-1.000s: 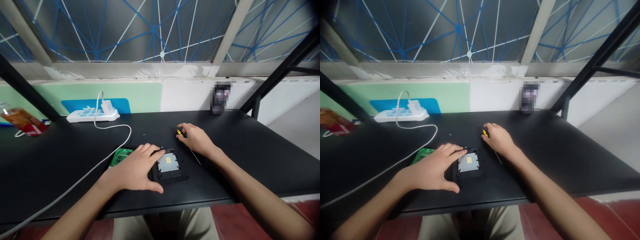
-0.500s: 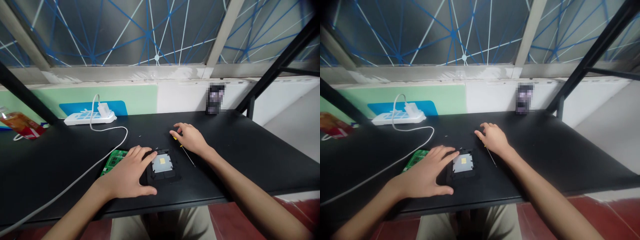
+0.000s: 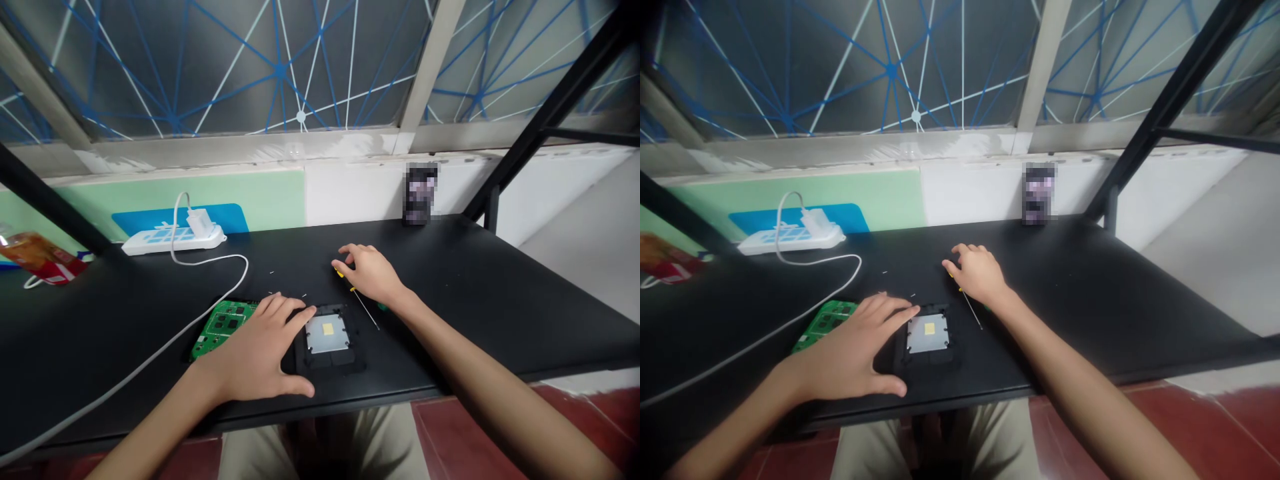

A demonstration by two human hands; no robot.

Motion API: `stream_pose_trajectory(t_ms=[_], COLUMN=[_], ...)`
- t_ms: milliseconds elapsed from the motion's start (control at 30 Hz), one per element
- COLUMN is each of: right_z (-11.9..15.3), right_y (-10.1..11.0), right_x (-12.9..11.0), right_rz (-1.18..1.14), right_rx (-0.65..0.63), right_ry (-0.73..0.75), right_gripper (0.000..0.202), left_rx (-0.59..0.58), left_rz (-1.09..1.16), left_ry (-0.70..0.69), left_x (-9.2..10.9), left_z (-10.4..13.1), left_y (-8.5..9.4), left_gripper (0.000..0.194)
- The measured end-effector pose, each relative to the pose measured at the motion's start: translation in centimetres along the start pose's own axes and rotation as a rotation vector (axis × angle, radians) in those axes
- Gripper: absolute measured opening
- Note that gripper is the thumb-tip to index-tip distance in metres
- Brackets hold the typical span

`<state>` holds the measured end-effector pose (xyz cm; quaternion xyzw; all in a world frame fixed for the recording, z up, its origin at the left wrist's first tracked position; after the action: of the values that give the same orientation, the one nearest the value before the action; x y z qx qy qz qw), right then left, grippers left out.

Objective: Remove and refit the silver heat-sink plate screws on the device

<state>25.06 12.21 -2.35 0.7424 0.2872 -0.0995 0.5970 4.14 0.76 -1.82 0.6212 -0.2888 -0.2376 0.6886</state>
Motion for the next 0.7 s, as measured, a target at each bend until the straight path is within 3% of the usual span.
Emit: stream_pose_trajectory(t_ms=[533,700], right_z=[0.0,0.0], right_y=[-0.5,-0.6], right_x=[0.1,0.4], right_rz=[0.027,0.052], right_rx=[0.008,-0.005], right_ry=[0.037,0.040], right_gripper=[0.038,0.034], left_rx=[0.037,0.001], left_rz=[-0.106,-0.116], left_ry=[-0.055,-0.053], left_x=[2.6,2.8], left_z=[-4.1,-4.9], left_y=[0.1,0.2], left_gripper=[0.101,0.107])
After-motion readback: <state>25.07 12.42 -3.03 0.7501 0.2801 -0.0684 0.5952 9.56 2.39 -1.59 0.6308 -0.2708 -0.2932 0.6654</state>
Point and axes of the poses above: each hand's wrist, its own z-axis away from the middle knuckle, its own y-axis out of the back of the hand, x = y × z, the point moved 5 cm from there along -z, towards the middle knuckle, and after that the axes turned 11 degrees about -z, right-handed, at the moved point
